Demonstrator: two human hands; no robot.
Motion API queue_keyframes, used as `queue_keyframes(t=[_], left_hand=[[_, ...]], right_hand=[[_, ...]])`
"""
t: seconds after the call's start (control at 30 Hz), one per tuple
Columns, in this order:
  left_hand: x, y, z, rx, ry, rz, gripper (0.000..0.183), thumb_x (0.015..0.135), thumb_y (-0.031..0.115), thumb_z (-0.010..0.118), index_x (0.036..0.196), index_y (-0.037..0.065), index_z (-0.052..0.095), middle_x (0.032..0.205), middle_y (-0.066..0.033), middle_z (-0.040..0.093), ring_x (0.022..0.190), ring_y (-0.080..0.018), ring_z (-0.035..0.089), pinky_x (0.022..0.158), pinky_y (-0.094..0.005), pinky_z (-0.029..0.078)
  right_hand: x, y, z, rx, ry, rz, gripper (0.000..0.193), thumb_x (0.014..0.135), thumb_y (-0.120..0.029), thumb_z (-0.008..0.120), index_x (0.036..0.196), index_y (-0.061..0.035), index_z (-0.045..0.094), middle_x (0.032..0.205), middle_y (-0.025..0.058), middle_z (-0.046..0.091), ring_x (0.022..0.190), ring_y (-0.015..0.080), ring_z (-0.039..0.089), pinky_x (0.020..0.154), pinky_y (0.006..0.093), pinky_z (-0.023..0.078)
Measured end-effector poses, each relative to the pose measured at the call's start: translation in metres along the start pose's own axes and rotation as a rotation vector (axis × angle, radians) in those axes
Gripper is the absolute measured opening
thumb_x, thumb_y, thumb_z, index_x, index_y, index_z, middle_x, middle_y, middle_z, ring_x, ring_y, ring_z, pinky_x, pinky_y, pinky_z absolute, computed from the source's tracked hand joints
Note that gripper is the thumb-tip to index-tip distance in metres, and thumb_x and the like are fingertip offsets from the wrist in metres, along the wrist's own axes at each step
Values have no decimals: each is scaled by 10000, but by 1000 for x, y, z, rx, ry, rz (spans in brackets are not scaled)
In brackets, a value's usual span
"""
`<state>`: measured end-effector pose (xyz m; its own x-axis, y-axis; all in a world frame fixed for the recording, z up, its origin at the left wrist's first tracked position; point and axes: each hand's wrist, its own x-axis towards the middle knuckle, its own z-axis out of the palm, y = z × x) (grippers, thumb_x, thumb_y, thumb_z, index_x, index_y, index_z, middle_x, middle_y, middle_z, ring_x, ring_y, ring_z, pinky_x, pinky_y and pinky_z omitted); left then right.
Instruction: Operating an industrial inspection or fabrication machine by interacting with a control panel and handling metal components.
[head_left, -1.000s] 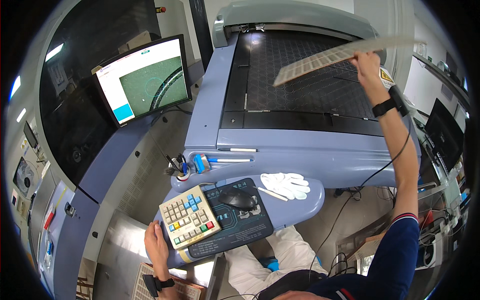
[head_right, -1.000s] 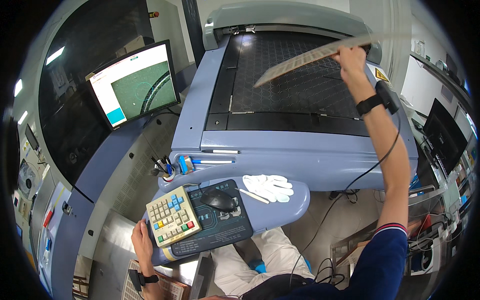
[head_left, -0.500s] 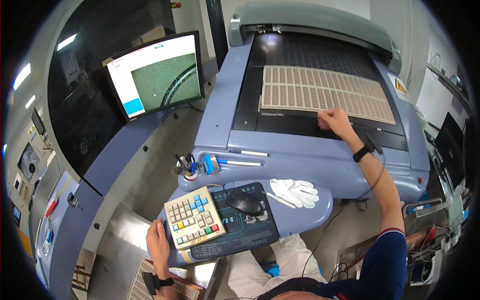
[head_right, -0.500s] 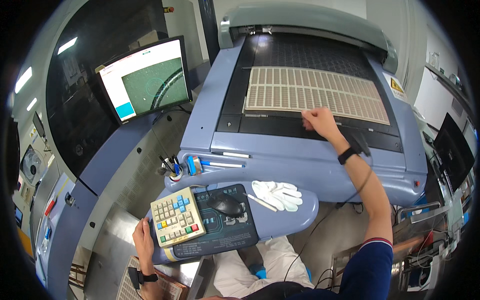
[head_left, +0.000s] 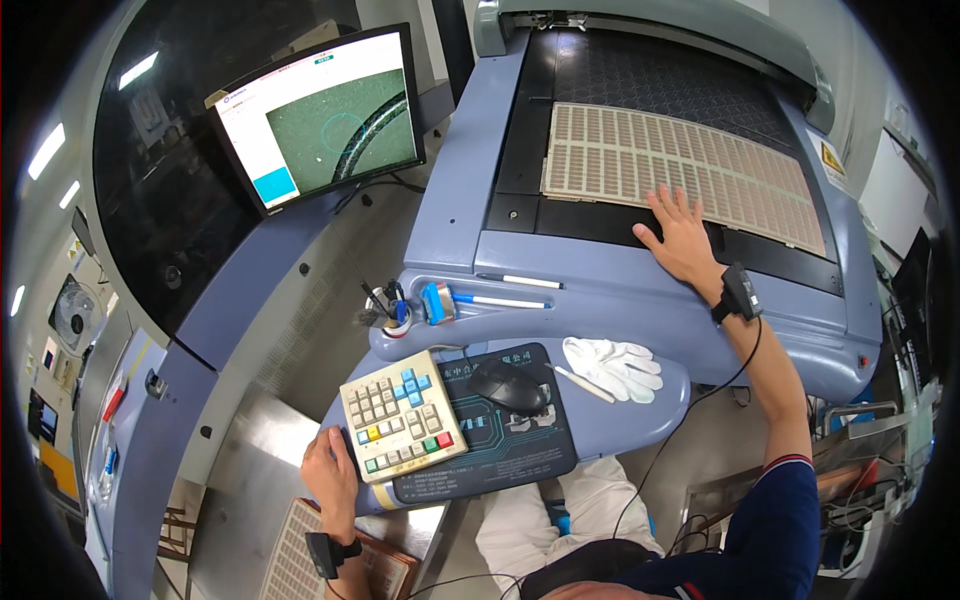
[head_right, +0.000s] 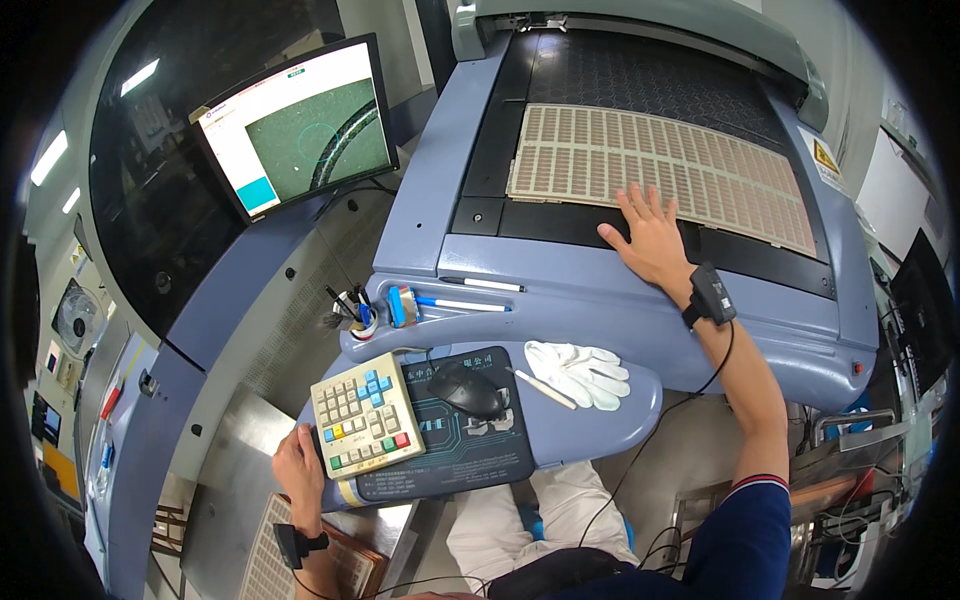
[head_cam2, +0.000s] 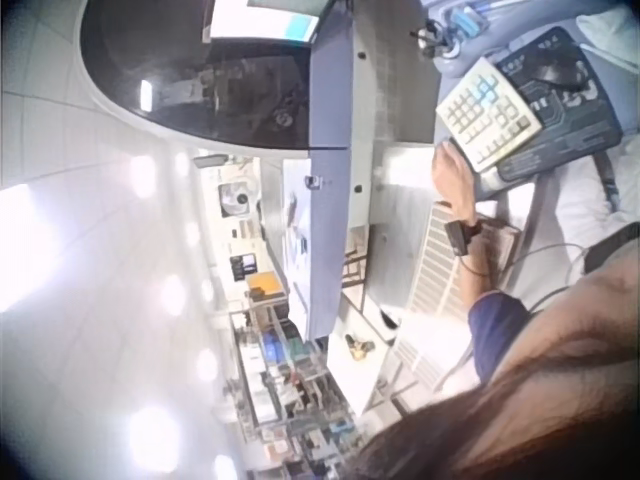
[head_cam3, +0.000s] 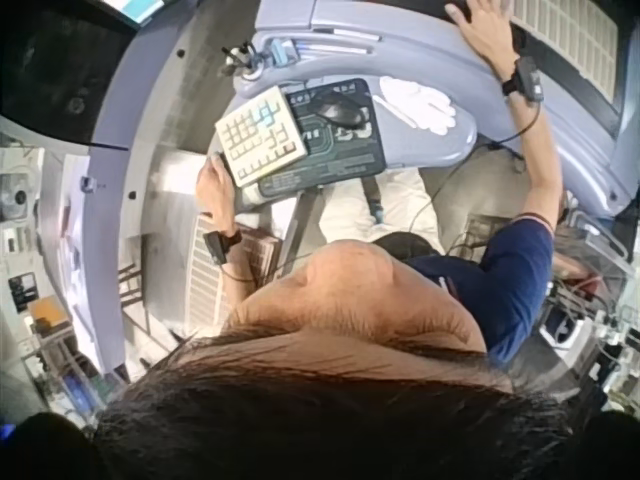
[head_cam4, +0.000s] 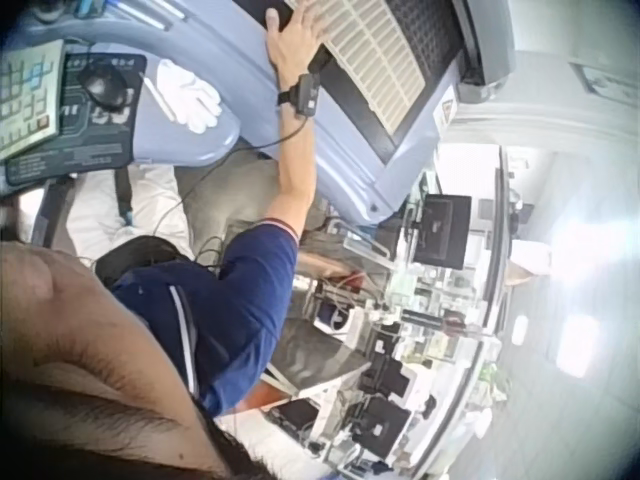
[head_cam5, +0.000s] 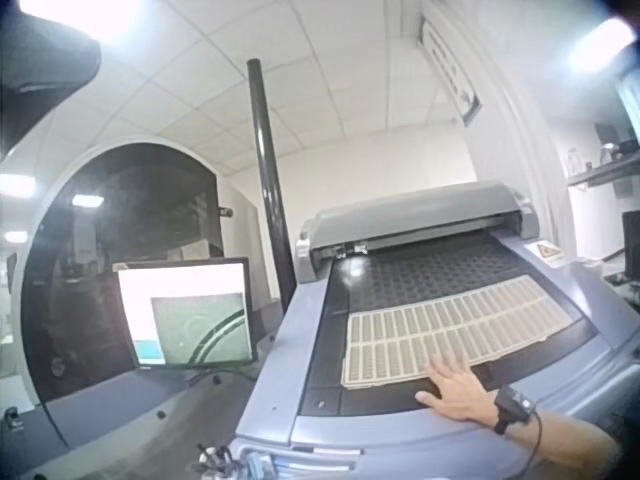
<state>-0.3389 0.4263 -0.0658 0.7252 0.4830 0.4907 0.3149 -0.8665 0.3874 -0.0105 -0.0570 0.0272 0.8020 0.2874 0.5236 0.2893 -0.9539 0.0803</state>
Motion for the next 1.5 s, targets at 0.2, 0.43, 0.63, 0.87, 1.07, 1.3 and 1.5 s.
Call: queue_keyframes(t=[0.2, 0.43, 0.63, 0.87, 1.07, 1.3, 1.5], left_hand=[[2, -1, -3, -267, 88, -214, 383, 996, 282, 511, 940, -38, 712, 745, -234, 678, 639, -261, 670, 614, -367, 485], [-8, 5, -3, -78, 13, -60, 267, 964, 202, 519, 977, -1, 691, 881, -221, 689, 806, -393, 655, 735, -454, 503], [-6, 13, -4, -69, 59, 11, 246, 951, 199, 541, 978, 6, 692, 882, -211, 694, 791, -395, 654, 731, -451, 507], [-5, 15, -8, -67, 41, -2, 236, 948, 186, 543, 955, 0, 688, 874, -201, 696, 794, -382, 662, 743, -435, 509], [-6, 8, -7, -61, 56, 32, 215, 940, 173, 553, 944, 6, 689, 883, -183, 700, 803, -372, 662, 758, -430, 504], [-7, 8, -4, -50, 55, 36, 197, 926, 160, 569, 932, 6, 692, 914, -185, 705, 842, -365, 670, 793, -429, 506], [-5, 9, -4, -70, 46, 32, 202, 922, 159, 574, 940, -2, 695, 922, -201, 703, 859, -368, 672, 806, -430, 504]], right_hand=[[-57, -16, 2, 115, 114, -116, 622, 981, -339, 511, 1433, 59, 356, 1508, 255, 330, 1407, 438, 273, 1174, 501, 210], [-104, -39, -21, 167, 141, -1, 506, 991, -287, 501, 1395, 13, 451, 1478, 193, 418, 1395, 361, 345, 1164, 456, 266], [-114, -41, -11, 297, 369, 115, 303, 990, -205, 521, 1137, 15, 669, 1237, 177, 637, 1244, 364, 536, 1065, 446, 419], [-123, -43, -5, 395, 484, 31, 220, 956, -85, 541, 1013, 50, 705, 1139, 180, 683, 1153, 396, 601, 987, 436, 483], [-130, -43, -4, 450, 558, 14, 212, 941, -46, 529, 979, 73, 699, 1085, 205, 693, 1110, 399, 628, 972, 440, 495], [-132, -44, 0, 474, 556, -8, 201, 909, 5, 506, 933, 95, 683, 980, 193, 715, 1014, 378, 675, 967, 469, 507], [-130, -43, -1, 453, 562, -18, 192, 895, 14, 512, 915, 94, 685, 977, 197, 714, 1012, 378, 675, 966, 471, 508]])
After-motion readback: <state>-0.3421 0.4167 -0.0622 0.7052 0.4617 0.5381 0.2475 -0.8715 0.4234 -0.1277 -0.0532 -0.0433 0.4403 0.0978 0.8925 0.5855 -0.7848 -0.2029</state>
